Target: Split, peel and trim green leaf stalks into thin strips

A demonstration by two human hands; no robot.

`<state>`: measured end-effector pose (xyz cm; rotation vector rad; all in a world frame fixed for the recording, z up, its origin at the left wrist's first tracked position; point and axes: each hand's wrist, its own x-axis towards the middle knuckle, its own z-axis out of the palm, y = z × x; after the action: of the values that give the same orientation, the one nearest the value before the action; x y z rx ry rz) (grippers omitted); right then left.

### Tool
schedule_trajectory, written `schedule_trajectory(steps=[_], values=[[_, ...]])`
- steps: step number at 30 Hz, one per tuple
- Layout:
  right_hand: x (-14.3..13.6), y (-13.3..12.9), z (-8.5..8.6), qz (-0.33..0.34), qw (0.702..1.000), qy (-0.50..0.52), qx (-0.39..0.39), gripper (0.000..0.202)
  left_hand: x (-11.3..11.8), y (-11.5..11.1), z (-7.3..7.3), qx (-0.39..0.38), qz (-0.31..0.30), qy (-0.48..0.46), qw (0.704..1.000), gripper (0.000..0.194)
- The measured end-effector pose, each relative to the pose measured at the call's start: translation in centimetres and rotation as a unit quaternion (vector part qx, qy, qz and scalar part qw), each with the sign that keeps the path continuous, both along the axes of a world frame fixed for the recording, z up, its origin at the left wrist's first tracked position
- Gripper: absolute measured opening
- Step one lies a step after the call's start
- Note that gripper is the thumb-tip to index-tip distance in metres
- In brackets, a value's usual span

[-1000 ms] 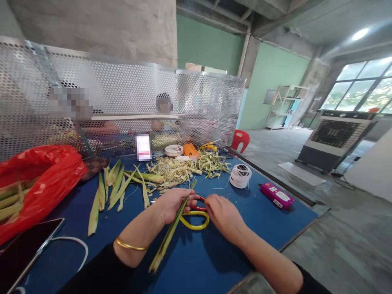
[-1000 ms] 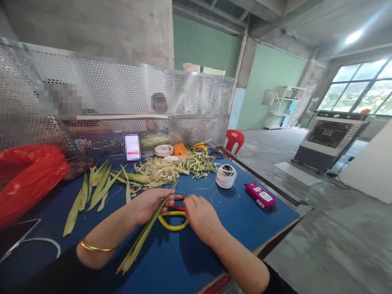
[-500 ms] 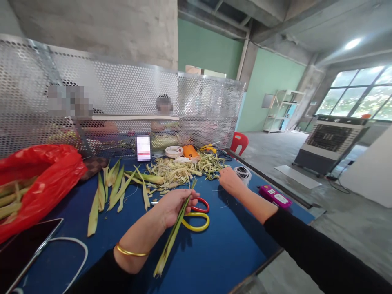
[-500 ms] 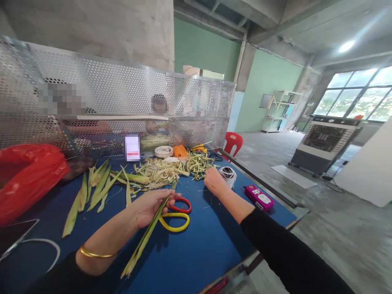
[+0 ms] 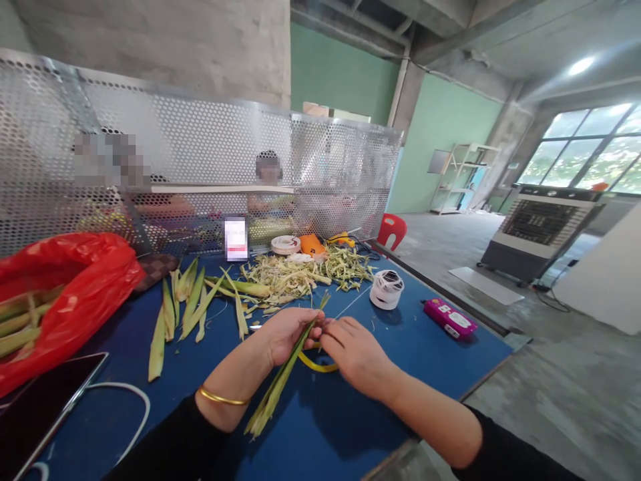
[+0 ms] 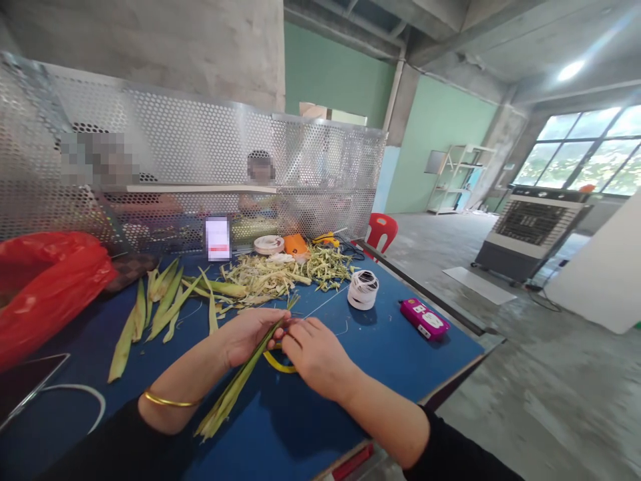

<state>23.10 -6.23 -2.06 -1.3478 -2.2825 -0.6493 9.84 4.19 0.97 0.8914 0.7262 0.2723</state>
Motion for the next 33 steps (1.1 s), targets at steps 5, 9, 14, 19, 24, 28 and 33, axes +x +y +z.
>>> schedule_trajectory(steps=[5, 9, 14, 19, 24, 28, 33], values=[[-1.4, -1.4, -0.3, 0.031, 0.999, -0.005, 0.008, 0.024, -0.1, -0.2, -0.2, -0.009, -0.045, 0.003, 0.999, 0.013], [-1.3, -3.4, -0.7, 0.093, 0.995, -0.003, -0.019, 0.020, -1.5, 0.2, 0.5, -0.011, 0.004, -0.002, 1.000, 0.013], [-0.1, -2.8, -1.1, -0.076, 0.983, 0.152, -0.067, 0.028, -3.8, 1.1, 1.2, -0.004, 0.065, 0.012, 0.998, 0.013], [-0.7, 1.6, -0.2, -0.158, 0.954, 0.081, -0.240, 0.030, -4.5, 1.4, 1.3, 0.001, 0.114, 0.010, 0.993, 0.014], [-1.1, 2.5, 0.5, -0.163, 0.945, 0.069, -0.276, 0.057, -4.7, 1.3, 1.5, 0.009, 0.128, 0.005, 0.992, 0.019], [1.0, -0.4, 1.2, -0.131, 0.903, 0.178, -0.369, 0.073, -4.8, 1.5, 1.5, 0.010, 0.125, 0.000, 0.992, 0.018], [5.0, -5.7, 2.2, -0.140, 0.614, 0.588, -0.508, 0.056, -4.7, 1.8, 1.2, 0.004, 0.124, -0.007, 0.992, 0.019]])
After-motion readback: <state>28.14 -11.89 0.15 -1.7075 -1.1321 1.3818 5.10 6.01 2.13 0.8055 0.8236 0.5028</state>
